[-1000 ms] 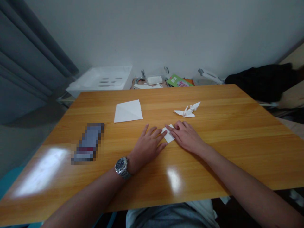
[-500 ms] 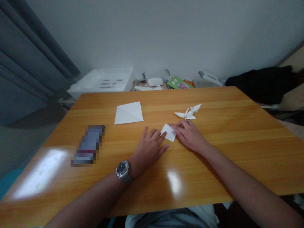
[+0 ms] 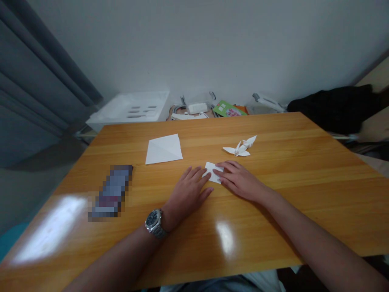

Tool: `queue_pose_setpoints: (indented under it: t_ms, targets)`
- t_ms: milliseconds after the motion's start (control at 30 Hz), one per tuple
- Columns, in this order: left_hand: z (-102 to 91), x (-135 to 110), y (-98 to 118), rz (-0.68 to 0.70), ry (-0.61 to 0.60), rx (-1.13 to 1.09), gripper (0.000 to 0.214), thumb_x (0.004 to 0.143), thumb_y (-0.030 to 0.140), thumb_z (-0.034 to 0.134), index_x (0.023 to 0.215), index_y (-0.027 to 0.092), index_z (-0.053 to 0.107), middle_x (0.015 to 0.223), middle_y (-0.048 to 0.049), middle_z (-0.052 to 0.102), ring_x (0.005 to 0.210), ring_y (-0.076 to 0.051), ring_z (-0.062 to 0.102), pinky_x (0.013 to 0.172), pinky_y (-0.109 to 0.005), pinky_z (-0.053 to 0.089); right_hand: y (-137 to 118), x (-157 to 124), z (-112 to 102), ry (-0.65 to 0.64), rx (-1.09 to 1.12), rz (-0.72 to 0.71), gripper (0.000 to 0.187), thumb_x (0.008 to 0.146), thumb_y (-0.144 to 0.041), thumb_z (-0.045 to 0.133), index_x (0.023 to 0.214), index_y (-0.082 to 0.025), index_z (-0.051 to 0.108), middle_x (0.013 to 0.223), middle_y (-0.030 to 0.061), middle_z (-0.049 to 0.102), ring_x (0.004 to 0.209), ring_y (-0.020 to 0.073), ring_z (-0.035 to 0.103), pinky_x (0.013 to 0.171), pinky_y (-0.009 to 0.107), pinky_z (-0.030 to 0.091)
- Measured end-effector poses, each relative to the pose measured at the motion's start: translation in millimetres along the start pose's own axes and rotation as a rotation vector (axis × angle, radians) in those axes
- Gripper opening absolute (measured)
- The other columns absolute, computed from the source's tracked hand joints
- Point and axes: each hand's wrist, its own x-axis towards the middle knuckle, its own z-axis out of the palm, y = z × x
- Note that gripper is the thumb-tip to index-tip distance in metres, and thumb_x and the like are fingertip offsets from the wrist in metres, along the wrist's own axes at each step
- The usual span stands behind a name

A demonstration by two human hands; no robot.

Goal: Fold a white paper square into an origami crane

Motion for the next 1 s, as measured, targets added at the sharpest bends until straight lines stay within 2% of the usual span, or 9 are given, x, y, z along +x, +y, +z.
queue_pose_setpoints:
  t_ms: [367, 567, 700, 767, 1000]
  targets:
    - [3.8, -0.8, -3.4, -0.026, -0.031, 0.029, 0.048, 0.104, 0.044, 0.048, 0.145, 0.021, 0.052, 0.151, -0.0099, 0.054, 0.141, -0.03, 0.045, 0.124, -0.055, 0.025, 0.4, -0.8, -0.1, -0.02, 0.017, 0.02, 0.039, 0.105, -0.031, 0.045, 0.138, -0.022, 0.064, 0.141, 0.0143, 0.06, 0.131, 0.0283, 0.05, 0.112, 0.051, 0.043]
    - [-0.5, -0.5, -3.9, -0.041, -0.037, 0.063, 0.046, 0.105, 0.044, 0.044, 0.148, 0.027, 0.051, 0.154, -0.0073, 0.051, 0.143, -0.029, 0.044, 0.124, -0.058, 0.024, -0.8, 0.9, 4.4, 0.003, 0.005, 0.022, 0.039, 0.103, -0.035, 0.05, 0.137, -0.022, 0.065, 0.135, 0.0146, 0.064, 0.127, 0.0296, 0.055, 0.108, 0.053, 0.047]
    - [-2.7, -1.2, -5.4, -0.053, -0.023, 0.072, 0.045, 0.105, 0.044, 0.043, 0.145, 0.027, 0.054, 0.157, -0.0078, 0.047, 0.146, -0.03, 0.041, 0.124, -0.057, 0.026, 0.8, 0.5, 6.1, 0.059, 0.081, 0.057, 0.043, 0.104, -0.036, 0.05, 0.144, -0.022, 0.058, 0.136, 0.0123, 0.066, 0.125, 0.0278, 0.06, 0.106, 0.051, 0.05]
    - [-2.7, -1.4, -7.0, -0.073, -0.005, 0.079, 0.045, 0.105, 0.044, 0.043, 0.144, 0.025, 0.055, 0.158, -0.0089, 0.046, 0.147, -0.031, 0.04, 0.123, -0.057, 0.027, 0.9, -0.2, 5.5, 0.074, 0.117, 0.051, 0.041, 0.105, -0.036, 0.049, 0.142, -0.022, 0.06, 0.136, 0.0115, 0.067, 0.126, 0.027, 0.061, 0.108, 0.05, 0.05]
    - [-1.4, 0.1, -11.8, -0.109, 0.053, 0.052, 0.044, 0.104, 0.042, 0.047, 0.14, 0.018, 0.058, 0.145, -0.014, 0.058, 0.135, -0.03, 0.052, 0.119, -0.052, 0.035, -6.8, -1.6, 5.0, 0.041, 0.175, -0.044, 0.038, 0.104, -0.036, 0.051, 0.135, -0.019, 0.066, 0.129, 0.0126, 0.072, 0.125, 0.0274, 0.064, 0.105, 0.048, 0.053]
